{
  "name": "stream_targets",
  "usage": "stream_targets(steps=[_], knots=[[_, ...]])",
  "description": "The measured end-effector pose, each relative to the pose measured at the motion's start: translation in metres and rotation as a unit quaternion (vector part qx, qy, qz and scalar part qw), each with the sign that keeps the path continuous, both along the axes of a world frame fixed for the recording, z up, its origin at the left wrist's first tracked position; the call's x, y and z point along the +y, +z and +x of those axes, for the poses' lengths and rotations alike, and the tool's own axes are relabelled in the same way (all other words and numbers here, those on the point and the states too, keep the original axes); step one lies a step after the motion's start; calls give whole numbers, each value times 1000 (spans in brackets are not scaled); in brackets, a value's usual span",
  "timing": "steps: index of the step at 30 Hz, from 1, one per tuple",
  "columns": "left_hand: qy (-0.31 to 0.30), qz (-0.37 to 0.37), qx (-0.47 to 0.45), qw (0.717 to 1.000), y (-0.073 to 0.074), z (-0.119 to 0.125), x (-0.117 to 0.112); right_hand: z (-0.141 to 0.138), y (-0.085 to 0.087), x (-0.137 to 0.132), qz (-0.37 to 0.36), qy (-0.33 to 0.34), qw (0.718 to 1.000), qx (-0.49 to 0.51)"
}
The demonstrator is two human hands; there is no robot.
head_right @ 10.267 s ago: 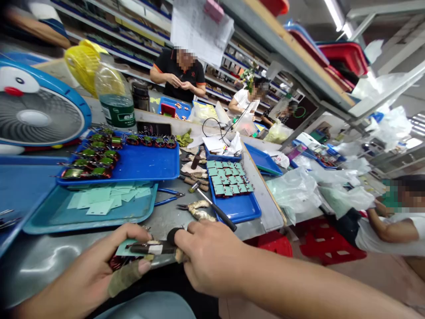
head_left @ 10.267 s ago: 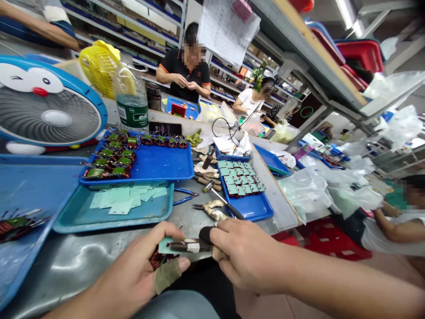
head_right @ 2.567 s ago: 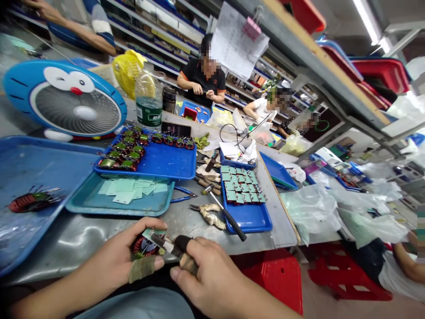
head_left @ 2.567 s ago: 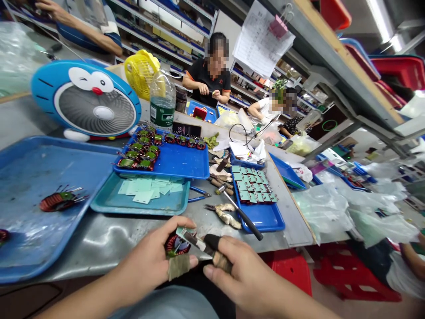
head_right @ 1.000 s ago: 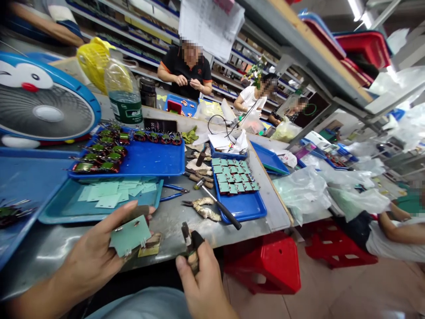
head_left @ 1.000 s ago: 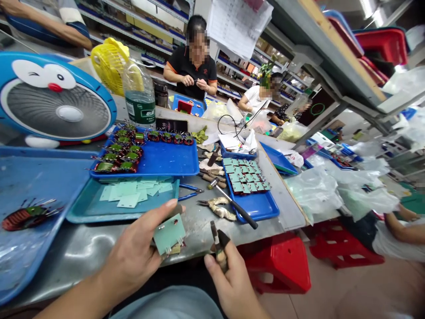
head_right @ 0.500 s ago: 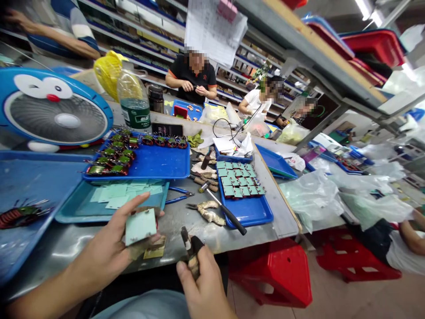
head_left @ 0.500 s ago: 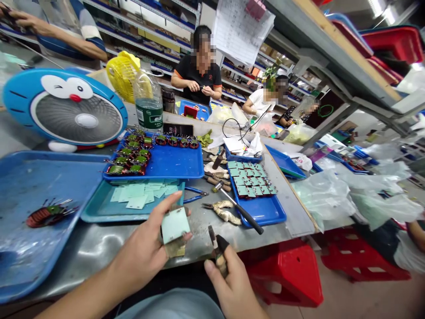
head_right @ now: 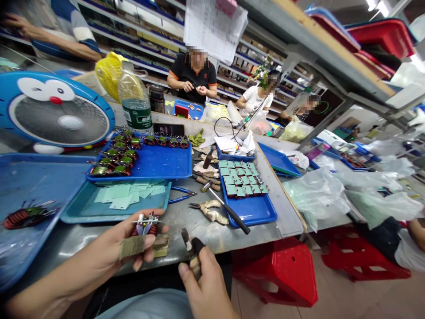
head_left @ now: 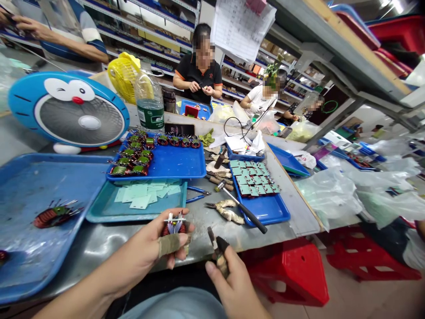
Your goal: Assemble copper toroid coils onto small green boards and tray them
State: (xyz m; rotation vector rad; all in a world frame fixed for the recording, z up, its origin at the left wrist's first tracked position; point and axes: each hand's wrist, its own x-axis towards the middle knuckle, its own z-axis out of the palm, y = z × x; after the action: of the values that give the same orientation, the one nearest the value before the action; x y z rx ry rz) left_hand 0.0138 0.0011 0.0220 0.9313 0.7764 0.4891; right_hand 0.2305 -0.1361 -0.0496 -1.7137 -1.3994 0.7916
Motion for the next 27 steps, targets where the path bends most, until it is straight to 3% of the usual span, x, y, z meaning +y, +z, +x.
stream_targets(steps=[19,27], knots=[[10,-77,-34,996,2,-4,-6,1,-16,-6,-59,13,998,5],[16,0,17,1000,-3,0,-9,1,-16,-6,-63,27,998,16]])
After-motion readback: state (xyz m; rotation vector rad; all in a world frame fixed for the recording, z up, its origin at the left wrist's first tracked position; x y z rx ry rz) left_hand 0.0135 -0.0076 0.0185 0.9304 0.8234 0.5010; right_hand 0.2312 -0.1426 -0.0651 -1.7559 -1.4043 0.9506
